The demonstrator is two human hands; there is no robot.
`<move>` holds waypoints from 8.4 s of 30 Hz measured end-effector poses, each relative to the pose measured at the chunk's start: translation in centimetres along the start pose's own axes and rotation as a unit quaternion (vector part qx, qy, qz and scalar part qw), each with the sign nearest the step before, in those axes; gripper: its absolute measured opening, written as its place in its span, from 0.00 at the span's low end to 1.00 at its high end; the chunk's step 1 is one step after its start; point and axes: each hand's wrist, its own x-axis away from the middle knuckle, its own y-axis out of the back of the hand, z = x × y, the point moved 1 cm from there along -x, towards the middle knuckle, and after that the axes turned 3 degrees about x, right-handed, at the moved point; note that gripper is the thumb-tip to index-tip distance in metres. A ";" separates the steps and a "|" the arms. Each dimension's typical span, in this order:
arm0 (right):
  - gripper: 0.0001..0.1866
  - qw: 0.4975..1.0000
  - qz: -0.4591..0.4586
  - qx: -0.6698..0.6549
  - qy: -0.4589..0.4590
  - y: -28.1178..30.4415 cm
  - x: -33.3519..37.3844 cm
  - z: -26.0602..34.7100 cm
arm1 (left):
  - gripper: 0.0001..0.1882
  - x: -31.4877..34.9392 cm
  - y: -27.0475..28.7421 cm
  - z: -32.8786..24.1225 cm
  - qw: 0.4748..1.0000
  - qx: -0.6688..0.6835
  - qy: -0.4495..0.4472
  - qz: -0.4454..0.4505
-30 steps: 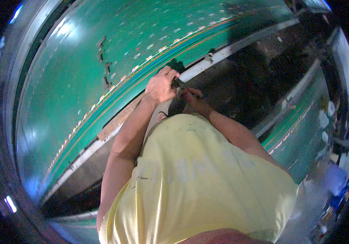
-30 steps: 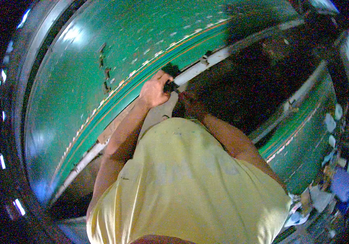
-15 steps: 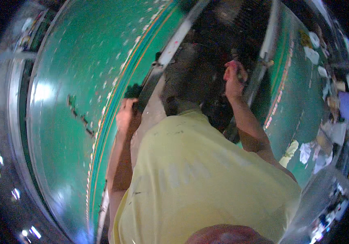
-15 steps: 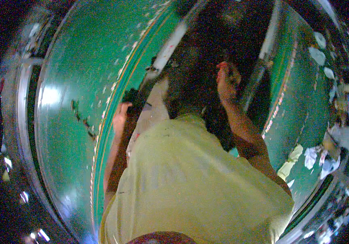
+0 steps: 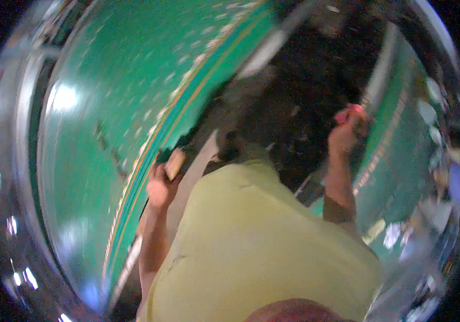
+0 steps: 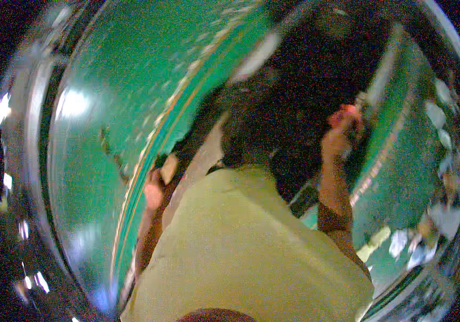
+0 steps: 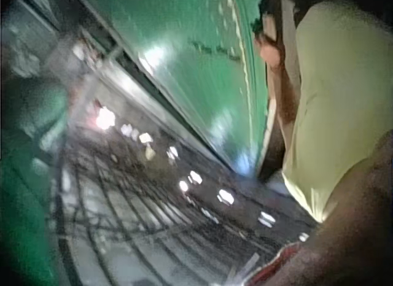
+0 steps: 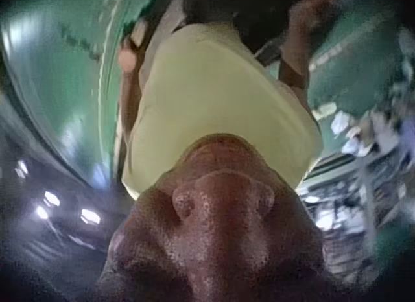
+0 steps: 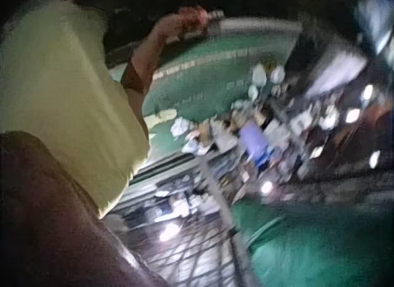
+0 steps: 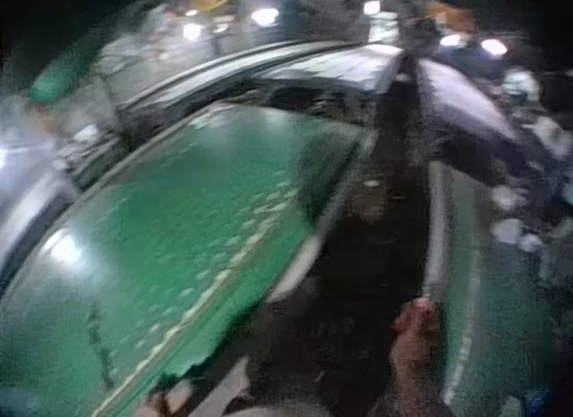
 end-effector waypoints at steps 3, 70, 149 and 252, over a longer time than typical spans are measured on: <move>0.17 0.988 0.136 -0.020 -0.064 -2.9 1.9 -0.3 | 0.26 0.5 1.1 0.6 0.999 -0.001 0.041 0.031; 0.09 0.804 0.546 0.122 0.204 -17.0 4.4 -0.2 | 0.50 -30.2 -4.0 4.4 0.948 0.091 0.303 -0.016; 0.13 0.684 0.713 0.030 0.152 -44.0 -12.2 -8.4 | 0.21 -47.2 -8.6 -5.5 0.917 0.117 0.370 -0.088; 0.16 0.732 0.590 0.085 0.331 -26.2 -22.8 -7.9 | 0.29 -39.9 -15.8 -31.4 0.994 0.050 -0.081 0.050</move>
